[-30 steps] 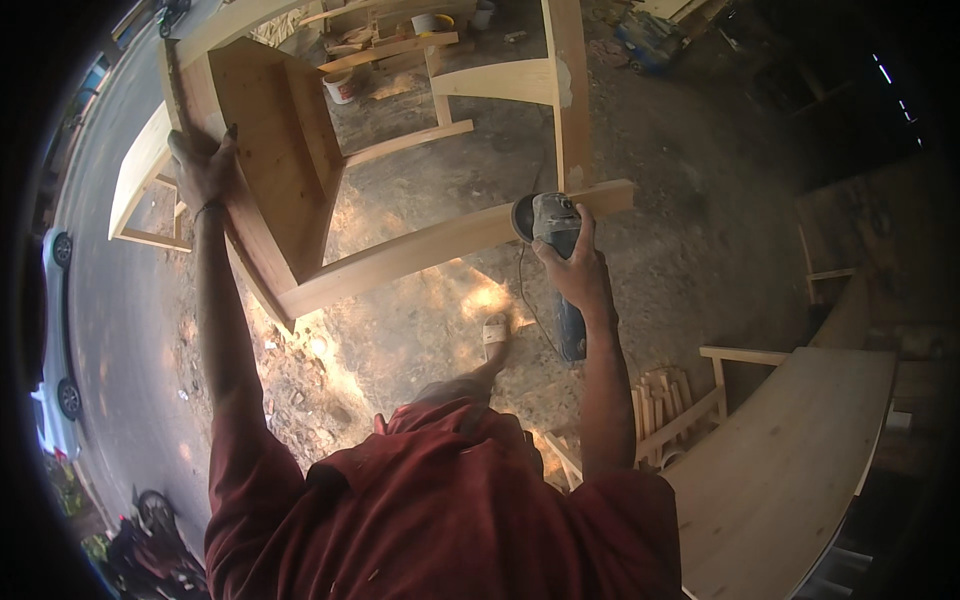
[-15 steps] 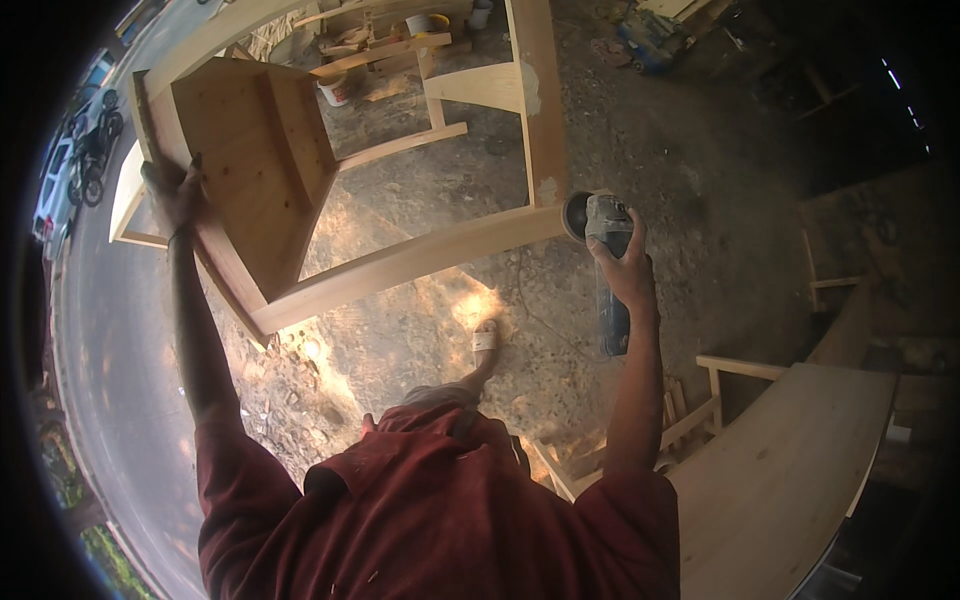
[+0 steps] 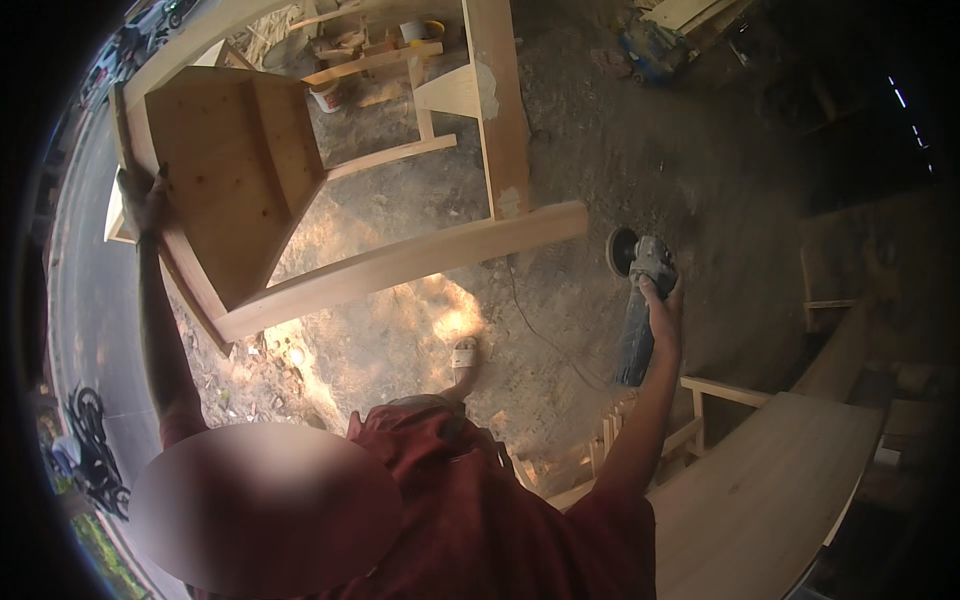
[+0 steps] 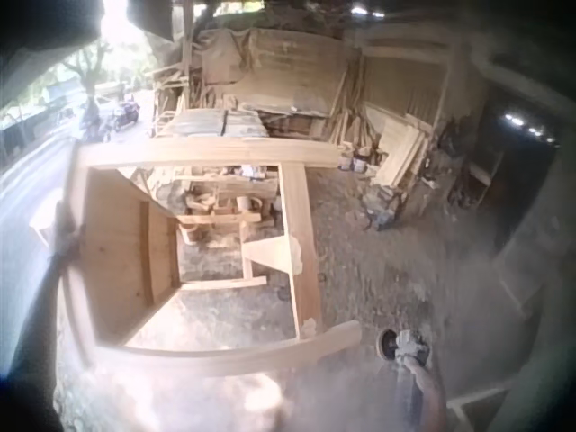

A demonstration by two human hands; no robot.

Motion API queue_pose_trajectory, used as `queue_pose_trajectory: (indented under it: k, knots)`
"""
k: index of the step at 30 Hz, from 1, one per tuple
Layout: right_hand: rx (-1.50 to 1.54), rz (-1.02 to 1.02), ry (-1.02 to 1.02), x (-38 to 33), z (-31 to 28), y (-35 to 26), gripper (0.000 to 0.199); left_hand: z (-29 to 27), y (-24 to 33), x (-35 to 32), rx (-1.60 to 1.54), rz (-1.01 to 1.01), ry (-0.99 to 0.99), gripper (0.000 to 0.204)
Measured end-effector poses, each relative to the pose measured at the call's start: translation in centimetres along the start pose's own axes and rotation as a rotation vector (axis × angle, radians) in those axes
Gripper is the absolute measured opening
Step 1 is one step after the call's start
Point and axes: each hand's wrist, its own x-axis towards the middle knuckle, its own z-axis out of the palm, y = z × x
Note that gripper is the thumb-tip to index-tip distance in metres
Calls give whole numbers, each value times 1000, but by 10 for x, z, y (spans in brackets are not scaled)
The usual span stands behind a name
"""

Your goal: The person sands the wooden frame of a piece of furniture using a power sander, moving the tool across the joints and flat surfaces while occasionally brushing away dust by hand.

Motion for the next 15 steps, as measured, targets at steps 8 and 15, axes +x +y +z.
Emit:
queue_pose_trajectory:
  k: [8, 15]
  knots:
    - [650, 399, -107, -5, -7, 21, 52, 0, 56, 116, 411, -243, -127, 115]
    - [625, 232, -221, 78, -11, -45, 50, 89, 254, -96, 49, 305, 139, 70]
